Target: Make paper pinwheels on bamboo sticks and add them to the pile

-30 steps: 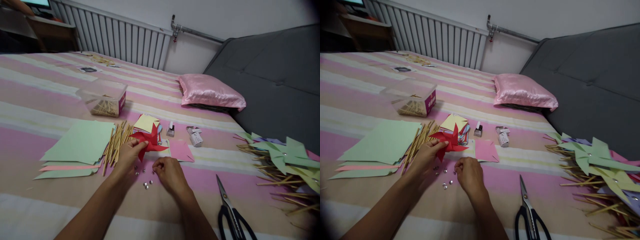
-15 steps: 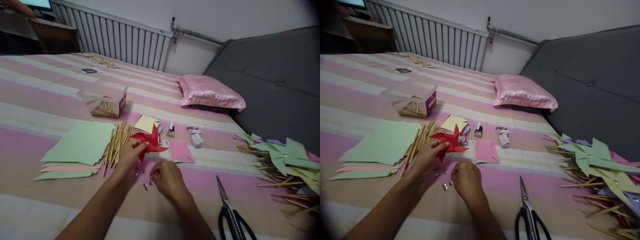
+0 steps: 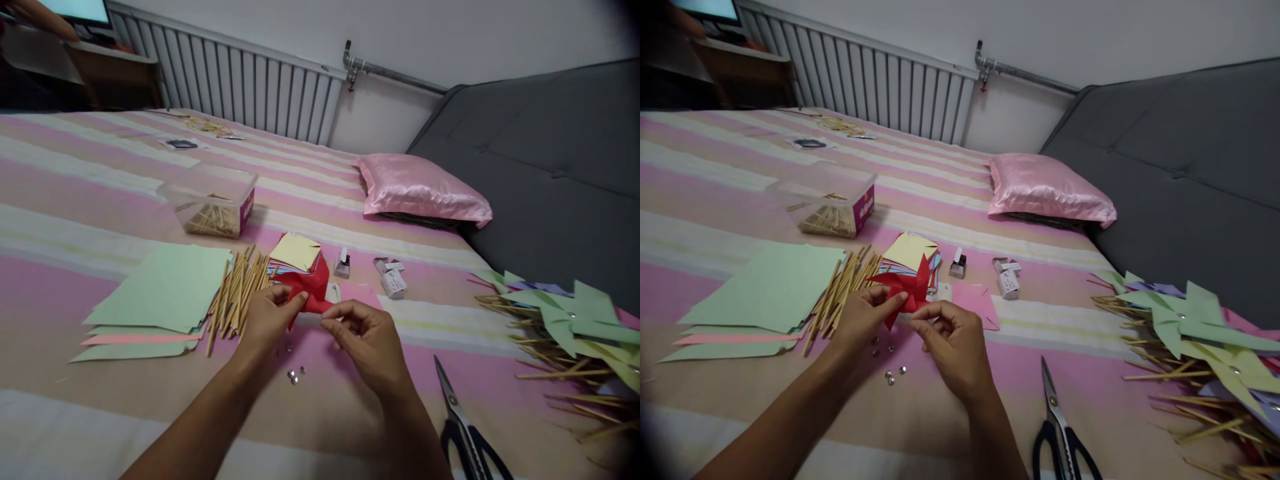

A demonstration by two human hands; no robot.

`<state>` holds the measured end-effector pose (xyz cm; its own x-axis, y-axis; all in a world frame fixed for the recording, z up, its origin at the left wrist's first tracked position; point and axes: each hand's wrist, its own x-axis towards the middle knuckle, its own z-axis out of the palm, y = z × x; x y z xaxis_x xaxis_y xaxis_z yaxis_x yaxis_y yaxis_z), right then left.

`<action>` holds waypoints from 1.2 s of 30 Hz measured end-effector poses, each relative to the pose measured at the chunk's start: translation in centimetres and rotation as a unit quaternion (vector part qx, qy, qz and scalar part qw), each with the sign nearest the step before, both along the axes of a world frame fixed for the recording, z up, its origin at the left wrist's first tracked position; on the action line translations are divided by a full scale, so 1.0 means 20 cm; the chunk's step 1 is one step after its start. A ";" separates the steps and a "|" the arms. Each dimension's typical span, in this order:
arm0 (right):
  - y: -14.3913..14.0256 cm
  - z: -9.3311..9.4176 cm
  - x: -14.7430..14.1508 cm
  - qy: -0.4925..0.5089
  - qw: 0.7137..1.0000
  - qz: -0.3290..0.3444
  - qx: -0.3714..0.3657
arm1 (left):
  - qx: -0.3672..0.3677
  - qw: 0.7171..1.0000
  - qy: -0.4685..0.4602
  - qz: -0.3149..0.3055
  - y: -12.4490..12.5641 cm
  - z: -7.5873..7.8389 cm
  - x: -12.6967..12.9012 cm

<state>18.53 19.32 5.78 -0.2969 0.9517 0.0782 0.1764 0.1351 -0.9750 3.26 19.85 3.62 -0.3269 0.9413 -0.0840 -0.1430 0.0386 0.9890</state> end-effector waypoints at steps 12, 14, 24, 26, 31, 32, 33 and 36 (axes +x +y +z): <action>0.01 -0.03 -0.04 -0.100 0.965 -0.090 0.226 | -0.009 0.996 -0.045 -0.082 -0.03 -0.01 0.04; 0.01 -0.04 -0.04 -0.105 0.963 -0.098 0.229 | -0.002 0.994 -0.064 -0.089 -0.03 -0.01 0.04; 0.02 -0.05 -0.03 -0.081 0.967 -0.124 0.208 | 0.009 0.989 -0.096 -0.115 -0.03 0.00 0.03; 0.03 -0.05 -0.03 -0.072 0.969 -0.116 0.205 | 0.009 0.988 -0.097 -0.123 -0.03 -0.01 0.03; 0.03 -0.05 -0.03 -0.070 0.971 -0.107 0.201 | 0.027 0.989 -0.048 -0.138 -0.03 -0.01 0.02; 0.03 -0.05 -0.03 -0.071 0.971 -0.108 0.201 | 0.033 0.989 -0.036 -0.137 -0.02 -0.01 0.02; 0.03 -0.05 -0.03 -0.070 0.971 -0.109 0.199 | 0.038 0.989 -0.025 -0.139 -0.02 -0.01 0.01; 0.02 -0.05 -0.03 -0.063 0.973 -0.111 0.193 | 0.048 0.989 0.005 -0.141 -0.02 -0.02 0.01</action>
<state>17.85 19.81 4.81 -0.1186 0.9002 0.4190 0.3585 0.4323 -0.8274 3.52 19.53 3.32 -0.0500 0.9987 0.0114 -0.1303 -0.0178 0.9913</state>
